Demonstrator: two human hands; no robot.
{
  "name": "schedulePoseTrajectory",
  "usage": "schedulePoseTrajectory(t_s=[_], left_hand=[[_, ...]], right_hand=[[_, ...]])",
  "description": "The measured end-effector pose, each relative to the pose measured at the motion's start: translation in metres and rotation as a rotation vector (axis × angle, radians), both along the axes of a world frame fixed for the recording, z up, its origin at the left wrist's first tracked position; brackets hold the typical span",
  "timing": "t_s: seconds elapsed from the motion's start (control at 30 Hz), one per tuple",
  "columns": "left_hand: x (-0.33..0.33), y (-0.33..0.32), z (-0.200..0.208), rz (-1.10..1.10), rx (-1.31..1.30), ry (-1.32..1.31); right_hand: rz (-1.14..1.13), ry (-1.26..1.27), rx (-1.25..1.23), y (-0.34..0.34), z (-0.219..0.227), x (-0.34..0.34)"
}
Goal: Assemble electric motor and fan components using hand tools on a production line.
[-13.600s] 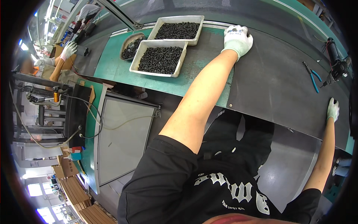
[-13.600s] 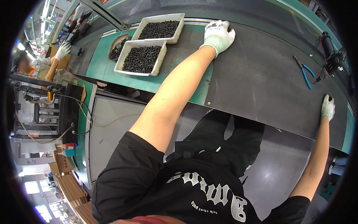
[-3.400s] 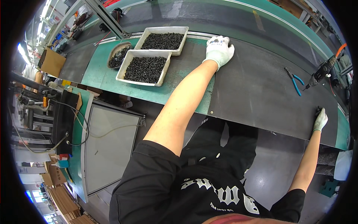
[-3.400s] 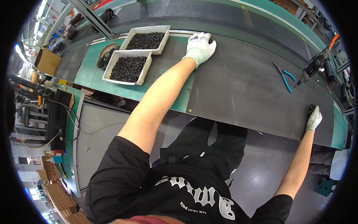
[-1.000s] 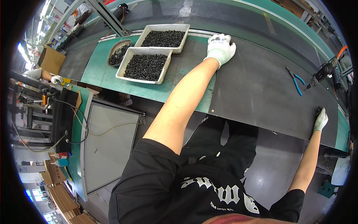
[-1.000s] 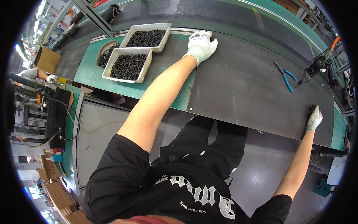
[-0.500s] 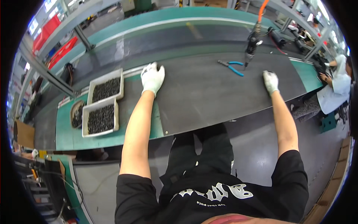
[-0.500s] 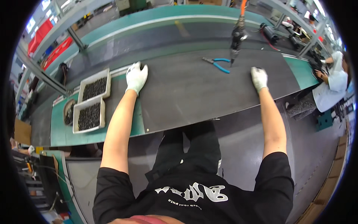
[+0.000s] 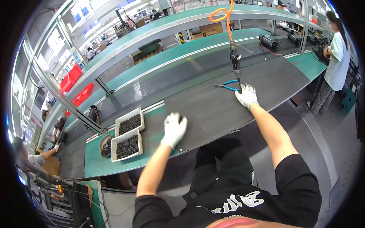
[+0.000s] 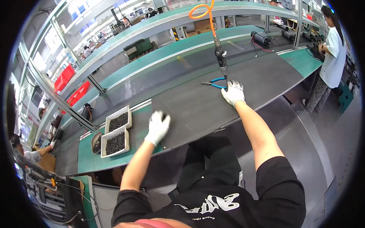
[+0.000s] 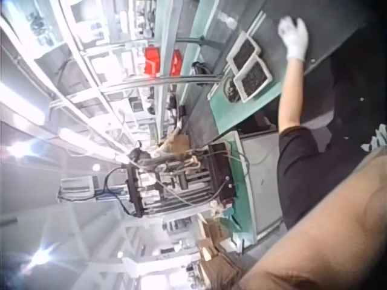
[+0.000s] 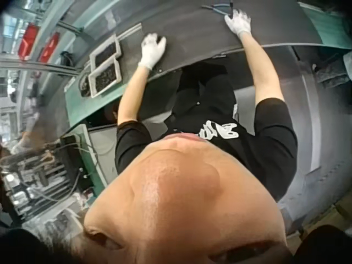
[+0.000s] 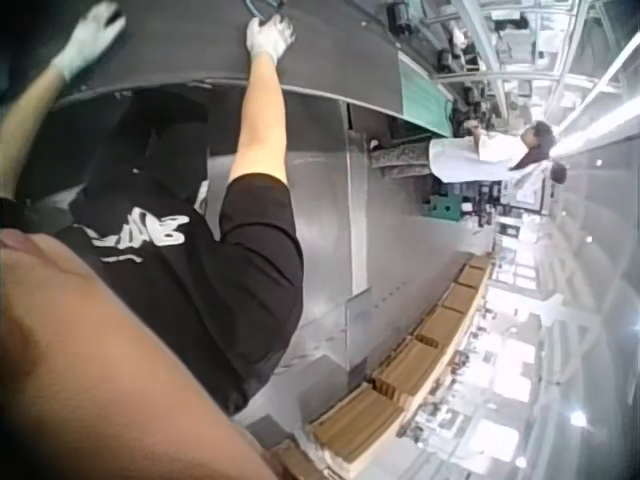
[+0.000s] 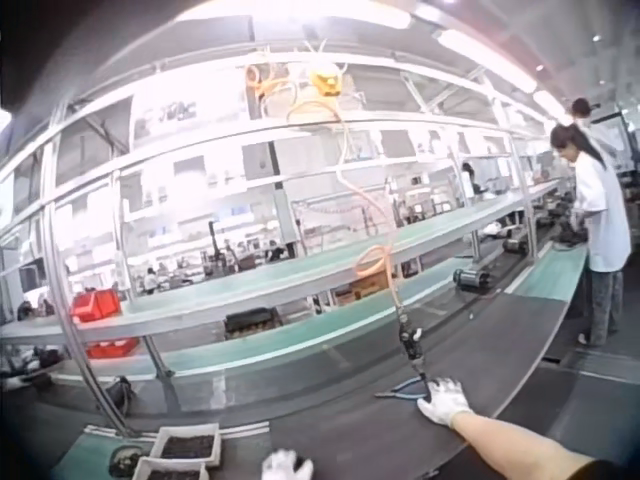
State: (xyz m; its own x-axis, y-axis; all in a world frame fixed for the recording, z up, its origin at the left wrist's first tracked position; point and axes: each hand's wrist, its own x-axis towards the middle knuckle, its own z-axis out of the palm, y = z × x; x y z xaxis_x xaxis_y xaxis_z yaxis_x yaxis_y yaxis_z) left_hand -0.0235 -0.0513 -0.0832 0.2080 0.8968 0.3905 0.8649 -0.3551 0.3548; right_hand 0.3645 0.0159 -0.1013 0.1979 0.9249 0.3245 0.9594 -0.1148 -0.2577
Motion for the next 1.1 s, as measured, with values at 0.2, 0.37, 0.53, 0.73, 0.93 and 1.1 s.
schedulePoseTrajectory(t_s=[0.2, 0.37, 0.53, 0.73, 0.93, 1.1], left_hand=[[0.038, -0.145, -0.018, -0.308, 0.223, -0.097], [0.084, -0.159, -0.148, -0.824, -0.071, -0.156], [0.094, -0.135, -0.296, -0.640, -1.034, 0.205], [0.081, -0.082, -0.294, -1.112, -1.224, 0.196], [0.082, -0.076, -0.210, -1.070, -1.319, -0.055], [0.052, -0.040, -0.141, -0.939, -1.287, -0.142]], right_hand=[[0.004, 0.025, 0.002, 0.007, -0.004, -0.001], [0.029, -0.011, 0.037, 0.017, 0.000, -0.002], [-0.002, -0.050, 0.080, 0.002, -0.004, 0.000], [0.130, -0.072, -0.051, 0.007, 0.001, -0.025], [0.053, -0.036, -0.121, 0.011, 0.018, -0.008], [0.075, -0.067, -0.115, 0.015, 0.010, -0.009]])
